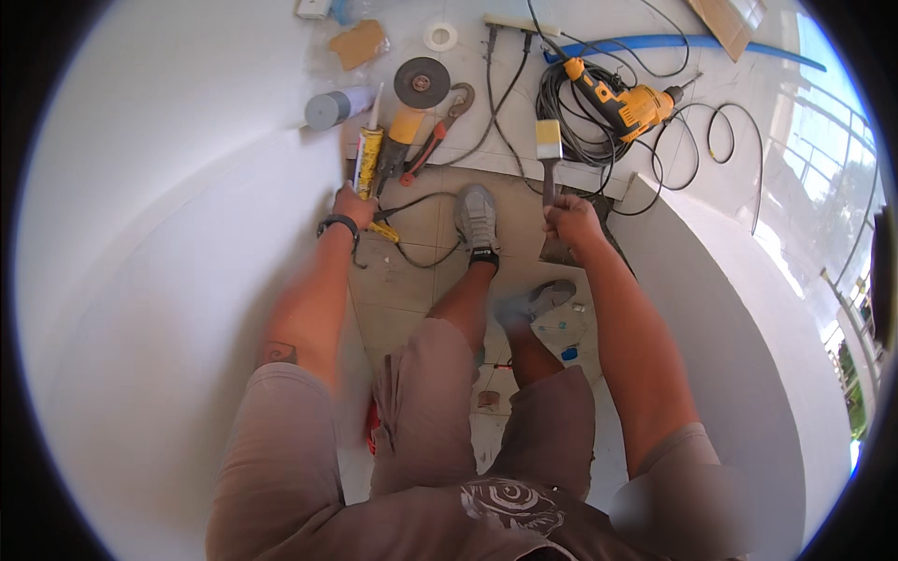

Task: The person kneels to adjust a wall fixture, then walks to retrieve a brush and applies sealant around the edges of a wall-mounted sink. The person uses a caulking gun to apply a bead of sealant along the sink's perimeter.

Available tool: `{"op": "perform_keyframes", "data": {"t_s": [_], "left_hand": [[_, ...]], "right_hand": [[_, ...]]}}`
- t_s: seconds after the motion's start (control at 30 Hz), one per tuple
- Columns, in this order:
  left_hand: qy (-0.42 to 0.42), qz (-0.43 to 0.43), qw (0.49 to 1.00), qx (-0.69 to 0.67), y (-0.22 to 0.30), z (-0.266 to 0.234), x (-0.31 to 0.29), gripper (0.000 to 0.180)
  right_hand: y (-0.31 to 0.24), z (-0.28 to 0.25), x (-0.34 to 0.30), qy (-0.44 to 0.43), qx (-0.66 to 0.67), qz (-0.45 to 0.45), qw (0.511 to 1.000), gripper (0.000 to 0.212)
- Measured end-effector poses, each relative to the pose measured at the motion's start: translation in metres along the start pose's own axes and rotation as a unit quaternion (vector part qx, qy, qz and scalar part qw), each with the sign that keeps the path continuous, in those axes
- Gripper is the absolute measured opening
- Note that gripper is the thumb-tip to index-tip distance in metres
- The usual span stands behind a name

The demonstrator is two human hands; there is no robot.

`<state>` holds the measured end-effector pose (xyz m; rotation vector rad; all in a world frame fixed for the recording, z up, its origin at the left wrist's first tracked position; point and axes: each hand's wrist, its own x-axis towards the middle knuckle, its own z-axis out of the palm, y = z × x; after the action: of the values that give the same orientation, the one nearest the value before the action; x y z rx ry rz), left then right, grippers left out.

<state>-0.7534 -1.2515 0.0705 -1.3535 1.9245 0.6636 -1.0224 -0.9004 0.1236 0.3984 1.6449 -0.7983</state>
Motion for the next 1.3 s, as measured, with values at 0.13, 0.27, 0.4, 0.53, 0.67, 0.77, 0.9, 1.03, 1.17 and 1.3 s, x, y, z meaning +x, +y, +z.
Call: {"op": "perform_keyframes", "data": {"t_s": [0.13,0.27,0.4,0.53,0.67,0.77,0.9,1.03,1.17,1.3], "left_hand": [[-0.008,-0.002,0.999,0.053,0.002,0.015,0.056,0.085],[-0.021,-0.051,0.998,0.019,0.002,0.022,0.079,0.077],[0.032,-0.034,0.999,-0.004,0.0,0.024,0.076,0.066],[0.057,0.012,0.998,-0.029,-0.011,0.017,0.044,0.061],[0.108,0.057,0.985,-0.122,-0.027,0.004,-0.013,0.053],[0.102,0.074,0.963,-0.238,-0.037,0.001,-0.06,0.051],[0.141,0.091,0.966,-0.199,-0.043,0.001,-0.115,0.05],[0.126,0.081,0.965,-0.215,-0.053,0.005,-0.164,0.055],[0.1,0.042,0.962,-0.252,-0.069,0.02,-0.193,0.058],[0.089,-0.002,0.959,-0.268,-0.084,0.04,-0.206,0.061]], "right_hand": [[0.001,0.004,0.06,0.027,0.003,-0.004,1.0,0.029],[0.014,0.006,0.099,0.104,-0.146,-0.085,0.98,0.049],[0.015,0.01,0.107,0.08,-0.26,-0.096,0.957,0.051],[-0.02,0.026,0.091,0.04,-0.271,-0.128,0.953,0.044],[-0.108,0.049,0.081,0.046,-0.315,-0.237,0.918,0.037],[-0.19,0.084,0.09,0.05,-0.357,-0.378,0.853,0.033],[-0.282,0.164,0.128,-0.023,-0.467,-0.468,0.75,0.035],[-0.325,0.253,0.169,0.001,-0.562,-0.483,0.672,0.044],[-0.332,0.305,0.199,0.047,-0.608,-0.551,0.57,0.056],[-0.328,0.315,0.214,0.059,-0.656,-0.592,0.464,0.074]]}}
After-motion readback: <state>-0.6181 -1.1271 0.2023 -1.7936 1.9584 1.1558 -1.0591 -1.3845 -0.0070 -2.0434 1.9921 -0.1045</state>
